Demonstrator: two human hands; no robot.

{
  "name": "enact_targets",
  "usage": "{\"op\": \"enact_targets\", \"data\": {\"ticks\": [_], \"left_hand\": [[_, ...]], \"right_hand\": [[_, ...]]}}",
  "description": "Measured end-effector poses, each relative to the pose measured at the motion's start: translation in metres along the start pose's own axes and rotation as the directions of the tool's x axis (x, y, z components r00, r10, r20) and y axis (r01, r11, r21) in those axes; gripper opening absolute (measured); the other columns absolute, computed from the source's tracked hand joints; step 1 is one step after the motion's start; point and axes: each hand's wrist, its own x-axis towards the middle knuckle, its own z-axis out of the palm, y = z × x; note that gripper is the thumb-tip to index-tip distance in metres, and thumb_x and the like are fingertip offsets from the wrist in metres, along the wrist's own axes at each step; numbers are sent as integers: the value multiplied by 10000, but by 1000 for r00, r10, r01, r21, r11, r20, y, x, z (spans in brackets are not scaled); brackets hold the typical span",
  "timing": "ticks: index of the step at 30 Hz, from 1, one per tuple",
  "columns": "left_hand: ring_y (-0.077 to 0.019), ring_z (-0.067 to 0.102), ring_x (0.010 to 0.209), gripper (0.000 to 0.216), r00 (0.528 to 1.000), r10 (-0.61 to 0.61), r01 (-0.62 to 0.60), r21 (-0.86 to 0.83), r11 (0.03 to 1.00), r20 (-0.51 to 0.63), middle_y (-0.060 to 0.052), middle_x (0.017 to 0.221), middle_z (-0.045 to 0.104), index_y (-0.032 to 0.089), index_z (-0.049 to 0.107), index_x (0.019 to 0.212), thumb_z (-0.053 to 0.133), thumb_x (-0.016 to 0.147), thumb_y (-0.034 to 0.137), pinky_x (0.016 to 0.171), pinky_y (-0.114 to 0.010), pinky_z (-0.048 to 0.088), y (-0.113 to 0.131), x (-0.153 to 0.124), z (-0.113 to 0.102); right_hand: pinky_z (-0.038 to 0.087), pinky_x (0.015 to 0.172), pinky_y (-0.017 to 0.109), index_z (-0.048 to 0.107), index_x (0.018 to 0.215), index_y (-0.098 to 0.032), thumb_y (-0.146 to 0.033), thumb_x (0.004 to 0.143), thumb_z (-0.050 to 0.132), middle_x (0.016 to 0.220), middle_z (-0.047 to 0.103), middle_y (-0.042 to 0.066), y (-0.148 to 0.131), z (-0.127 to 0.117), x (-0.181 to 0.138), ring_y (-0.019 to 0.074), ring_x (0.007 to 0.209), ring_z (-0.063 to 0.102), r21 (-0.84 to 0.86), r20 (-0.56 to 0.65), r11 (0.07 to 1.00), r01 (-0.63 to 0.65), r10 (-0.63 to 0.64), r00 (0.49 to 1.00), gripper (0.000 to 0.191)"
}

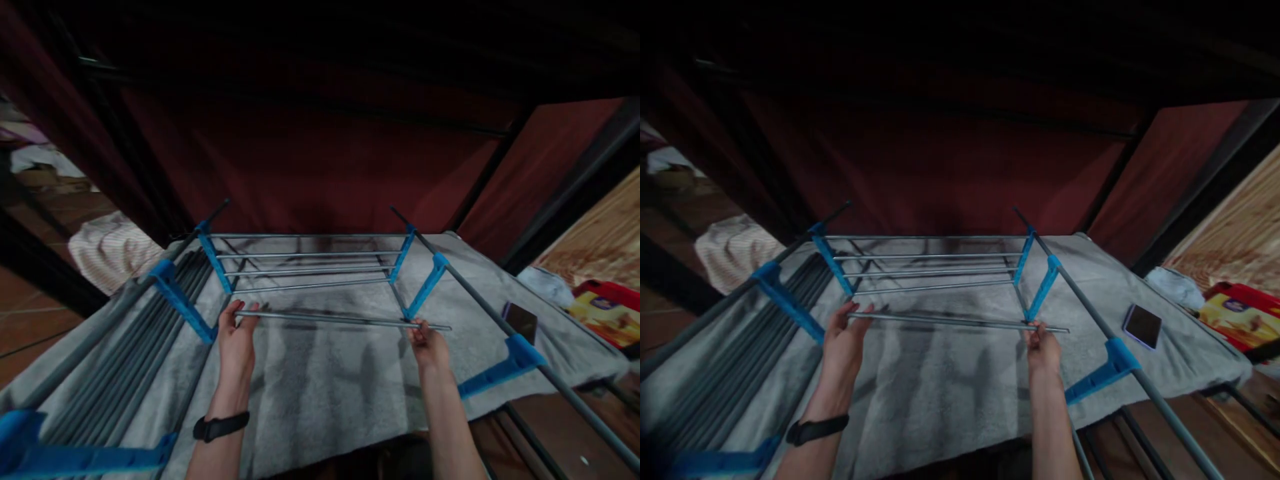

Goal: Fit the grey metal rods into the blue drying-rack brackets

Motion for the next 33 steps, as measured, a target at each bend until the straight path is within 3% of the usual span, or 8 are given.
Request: {"op": "enact_targets", "data": {"ticks": [3, 7, 12, 17, 24, 33], "left_hand": [[-196, 688, 1059, 451, 995, -97, 84, -303, 949, -29, -109, 1235, 605, 236, 491, 1192, 671, 782, 189, 971, -390, 521, 9, -6, 5], [-194, 696, 1051, 389, 979, -201, 186, -467, 865, 17, -60, 1035, 704, 235, 533, 1139, 655, 788, 121, 992, -408, 519, 15, -6, 4], [-171, 708, 989, 196, 946, -310, 312, -516, 798, 93, -58, 973, 726, 195, 625, 978, 632, 819, 80, 917, -335, 561, 19, -4, 3], [-127, 719, 837, 199, 901, -418, 403, -587, 703, 119, -41, 851, 719, 160, 643, 890, 570, 832, -16, 817, -261, 583, 27, -6, 5], [-140, 727, 784, 224, 872, -472, 448, -601, 662, 131, -60, 823, 730, 133, 654, 872, 545, 832, -58, 724, -237, 595, 26, -6, 8], [-146, 731, 795, 212, 860, -477, 483, -590, 647, 181, -72, 824, 730, 120, 649, 832, 533, 843, -58, 739, -245, 602, 20, -4, 15]], "right_hand": [[586, 604, 240, 568, 715, -207, -38, 830, 513, 630, 618, -53, 1, -3, 5, 79, 456, 538, -10, -8, 1000, -26, 25, 1000, 211], [588, 629, 253, 562, 704, -204, -24, 832, 515, 648, 630, -38, 2, -2, 8, 96, 528, 612, -6, -36, 999, -51, 51, 998, 226], [591, 607, 253, 571, 706, -213, -7, 840, 510, 601, 611, -49, 2, 1, 11, 91, 451, 559, -28, -14, 998, -50, 49, 999, 253], [584, 553, 224, 593, 713, -204, -4, 853, 482, 599, 626, -42, 3, 5, 9, 85, 443, 570, 13, -34, 995, -98, 99, 995, 269], [593, 597, 195, 590, 714, -175, -9, 851, 512, 620, 634, -52, 2, 9, 4, 66, 475, 593, 44, -6, 994, -101, 102, 995, 229], [593, 643, 205, 598, 728, -178, -39, 847, 557, 646, 645, -49, 13, 17, -4, 62, 512, 606, 44, -4, 996, -84, 84, 996, 187]]}}
